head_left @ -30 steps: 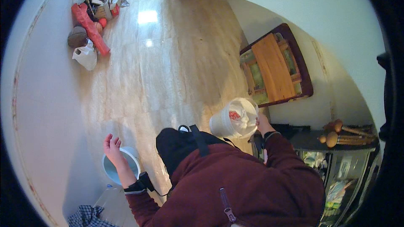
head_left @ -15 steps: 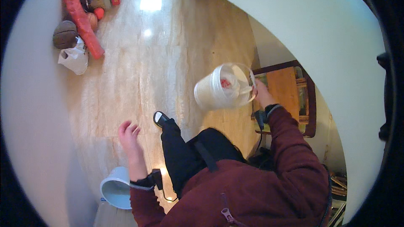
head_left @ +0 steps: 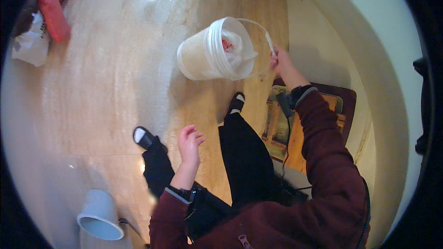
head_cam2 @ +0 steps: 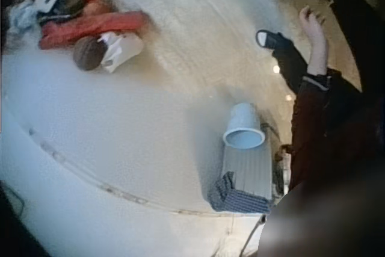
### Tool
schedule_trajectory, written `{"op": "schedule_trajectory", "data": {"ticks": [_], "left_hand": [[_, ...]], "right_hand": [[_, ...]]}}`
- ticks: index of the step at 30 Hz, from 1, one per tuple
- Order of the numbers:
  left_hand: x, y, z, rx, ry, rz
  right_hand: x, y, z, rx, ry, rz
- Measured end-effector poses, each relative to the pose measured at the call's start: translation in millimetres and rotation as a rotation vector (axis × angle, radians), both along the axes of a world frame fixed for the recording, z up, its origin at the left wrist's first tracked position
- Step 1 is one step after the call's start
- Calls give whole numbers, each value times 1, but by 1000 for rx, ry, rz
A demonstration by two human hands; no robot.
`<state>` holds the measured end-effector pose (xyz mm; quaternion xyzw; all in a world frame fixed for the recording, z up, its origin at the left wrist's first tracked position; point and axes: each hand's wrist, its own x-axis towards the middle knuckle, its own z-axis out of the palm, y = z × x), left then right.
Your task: The person wipes a wall with a cloth, then moves and stacks various items including wooden boards, metal frames, and a bucket. They also handle a power strip and a laundry basket, placing items in different locations within the room.
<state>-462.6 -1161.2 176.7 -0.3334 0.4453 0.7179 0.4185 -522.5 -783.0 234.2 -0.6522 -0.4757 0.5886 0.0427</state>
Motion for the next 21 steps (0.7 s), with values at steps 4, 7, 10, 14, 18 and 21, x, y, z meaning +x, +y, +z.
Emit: {"op": "schedule_trajectory", "data": {"ticks": [4,7,10,14,18,21], "left_hand": [[75,13,-93,-105,-96,53],[113,31,-128,-163,-180,55],[130,36,-143,-238,-210,42],[142,53,-153,-349,-195,39],[159,78,-164,-457,-218,-16],[172,96,-174,-526,-167,-147]], "right_hand": [[6,65,-42,12,-18,47],[23,114,-73,102,-42,19],[33,166,-86,180,-98,26],[73,243,-85,238,-164,-8],[134,325,-98,388,-209,49],[176,395,-114,476,-275,-13]]}}
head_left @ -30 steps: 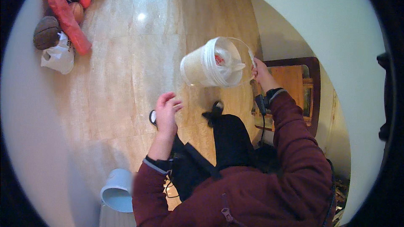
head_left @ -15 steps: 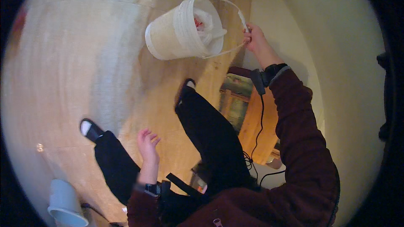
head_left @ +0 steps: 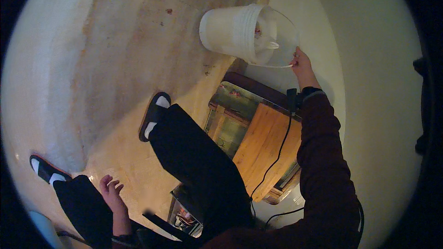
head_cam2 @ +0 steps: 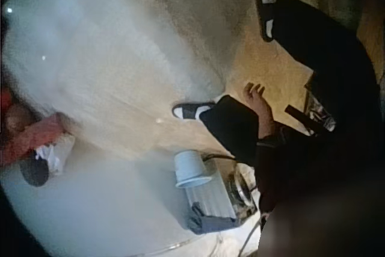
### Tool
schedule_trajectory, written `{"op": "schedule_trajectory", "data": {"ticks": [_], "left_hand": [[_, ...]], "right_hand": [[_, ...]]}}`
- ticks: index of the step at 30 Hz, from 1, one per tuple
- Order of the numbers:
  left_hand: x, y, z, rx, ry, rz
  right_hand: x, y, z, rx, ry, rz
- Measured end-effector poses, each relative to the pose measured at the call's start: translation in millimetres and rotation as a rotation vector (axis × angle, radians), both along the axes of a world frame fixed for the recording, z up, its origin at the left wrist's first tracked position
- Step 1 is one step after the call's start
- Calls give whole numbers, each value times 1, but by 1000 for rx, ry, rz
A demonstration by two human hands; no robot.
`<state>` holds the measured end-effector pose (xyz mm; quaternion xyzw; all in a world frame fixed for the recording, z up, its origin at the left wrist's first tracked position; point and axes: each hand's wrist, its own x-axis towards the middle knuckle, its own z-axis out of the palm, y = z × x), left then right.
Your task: The person wipes a wall with a cloth, then moves and stacks various items including wooden boards, metal frames, and a bucket. They also handle a power strip and a laundry basket, placing items in different locations within the room.
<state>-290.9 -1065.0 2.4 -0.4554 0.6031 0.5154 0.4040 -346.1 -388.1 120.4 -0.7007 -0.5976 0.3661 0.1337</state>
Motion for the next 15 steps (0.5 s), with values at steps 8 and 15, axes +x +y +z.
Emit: {"op": "schedule_trajectory", "data": {"ticks": [8,15], "left_hand": [[16,63,-6,-49,-10,-127],[-2,91,15,-132,-60,-248]], "right_hand": [[111,152,-11,136,-234,-80],[167,194,-15,254,-225,-136]]}}
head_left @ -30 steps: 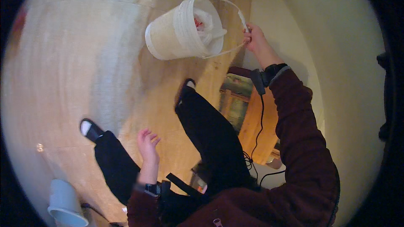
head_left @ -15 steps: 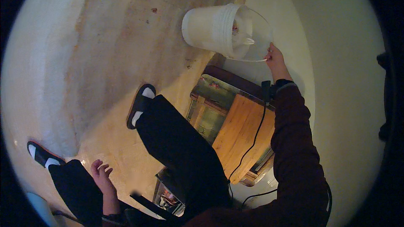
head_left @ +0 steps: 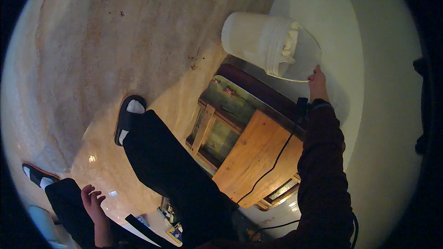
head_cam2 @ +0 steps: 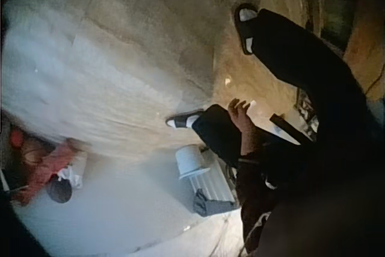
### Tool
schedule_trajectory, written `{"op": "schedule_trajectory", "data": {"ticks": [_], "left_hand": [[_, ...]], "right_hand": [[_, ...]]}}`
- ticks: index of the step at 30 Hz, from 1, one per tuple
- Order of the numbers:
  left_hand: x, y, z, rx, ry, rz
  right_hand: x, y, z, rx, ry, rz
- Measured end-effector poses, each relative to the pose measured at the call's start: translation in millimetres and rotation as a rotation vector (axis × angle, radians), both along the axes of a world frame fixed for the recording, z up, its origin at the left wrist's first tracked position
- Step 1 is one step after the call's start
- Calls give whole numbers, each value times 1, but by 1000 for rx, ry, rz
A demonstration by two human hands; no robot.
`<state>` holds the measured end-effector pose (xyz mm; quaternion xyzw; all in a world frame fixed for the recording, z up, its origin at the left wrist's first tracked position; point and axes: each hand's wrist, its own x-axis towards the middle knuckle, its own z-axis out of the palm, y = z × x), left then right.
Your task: The person wipes a wall with a cloth, then moves and stacks various items including wooden boards, metal frames, and a bucket. They also handle a power strip and a laundry basket, placing items in different locations within the room.
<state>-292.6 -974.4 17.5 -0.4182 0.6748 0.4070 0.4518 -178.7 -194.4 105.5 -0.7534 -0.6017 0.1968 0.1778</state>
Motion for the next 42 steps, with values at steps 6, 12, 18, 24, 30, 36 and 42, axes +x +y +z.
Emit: {"op": "schedule_trajectory", "data": {"ticks": [6,12,18,24,30,36,42], "left_hand": [[-12,13,10,-33,-17,-5],[-17,28,10,-8,-46,-17],[-22,32,8,25,-28,-28],[-25,19,12,22,-25,7],[-31,15,9,10,-13,17],[-30,25,12,47,-5,16],[-28,32,10,26,12,-18]], "right_hand": [[59,39,-19,40,-34,-96],[88,24,-43,9,-252,327],[30,-50,-68,245,-753,1064],[-3,-107,-128,-258,-650,395],[18,-108,-154,-110,-887,581],[29,-74,-151,16,-1262,855],[28,-59,-150,-15,-1022,676]]}}
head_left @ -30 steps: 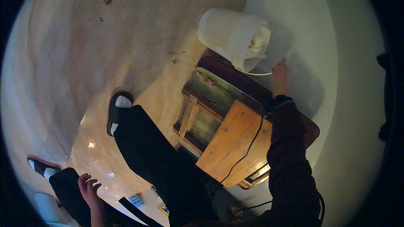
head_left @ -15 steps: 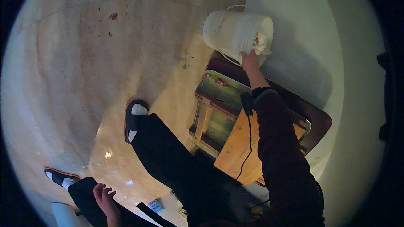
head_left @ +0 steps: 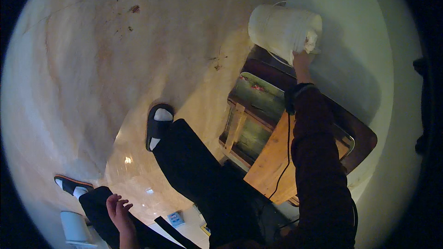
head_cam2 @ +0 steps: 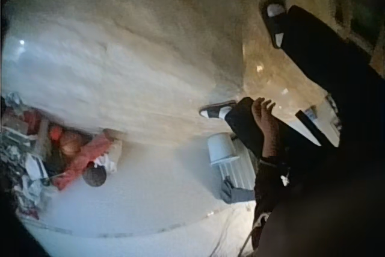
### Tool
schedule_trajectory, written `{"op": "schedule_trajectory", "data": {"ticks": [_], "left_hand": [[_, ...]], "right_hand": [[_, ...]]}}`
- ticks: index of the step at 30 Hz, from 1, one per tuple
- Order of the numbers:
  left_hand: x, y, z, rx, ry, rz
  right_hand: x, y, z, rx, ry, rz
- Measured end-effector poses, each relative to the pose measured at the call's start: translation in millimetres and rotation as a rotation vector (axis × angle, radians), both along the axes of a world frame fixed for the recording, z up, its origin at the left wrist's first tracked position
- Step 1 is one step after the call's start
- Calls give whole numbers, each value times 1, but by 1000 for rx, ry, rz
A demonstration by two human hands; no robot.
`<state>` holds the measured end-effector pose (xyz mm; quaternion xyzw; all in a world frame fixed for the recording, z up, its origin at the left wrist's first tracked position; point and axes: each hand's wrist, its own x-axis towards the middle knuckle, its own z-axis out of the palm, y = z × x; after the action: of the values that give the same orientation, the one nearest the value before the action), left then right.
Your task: The person wipes a wall with a cloth, then moves and stacks various items including wooden boards, metal frames, and a bucket. They also handle a power strip and a laundry basket, placing items in different locations within the room.
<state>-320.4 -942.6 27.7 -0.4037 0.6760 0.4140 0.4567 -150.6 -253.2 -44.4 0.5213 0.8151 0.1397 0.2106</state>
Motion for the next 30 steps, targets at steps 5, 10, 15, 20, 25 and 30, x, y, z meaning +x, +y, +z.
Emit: {"op": "schedule_trajectory", "data": {"ticks": [5,10,15,20,25,30], "left_hand": [[4,7,0,55,-18,95],[9,-12,16,26,-44,202],[3,-60,38,100,-13,344],[-12,-117,60,231,-47,559],[-41,-213,99,408,88,799],[-100,-305,161,618,182,967]], "right_hand": [[5,-26,-6,167,22,-265],[46,-117,-3,231,-232,-1],[66,-258,37,-283,-510,143],[1,-371,84,-558,-507,-89],[-75,-478,121,-612,-413,-70],[-157,-531,143,-588,-463,97]]}}
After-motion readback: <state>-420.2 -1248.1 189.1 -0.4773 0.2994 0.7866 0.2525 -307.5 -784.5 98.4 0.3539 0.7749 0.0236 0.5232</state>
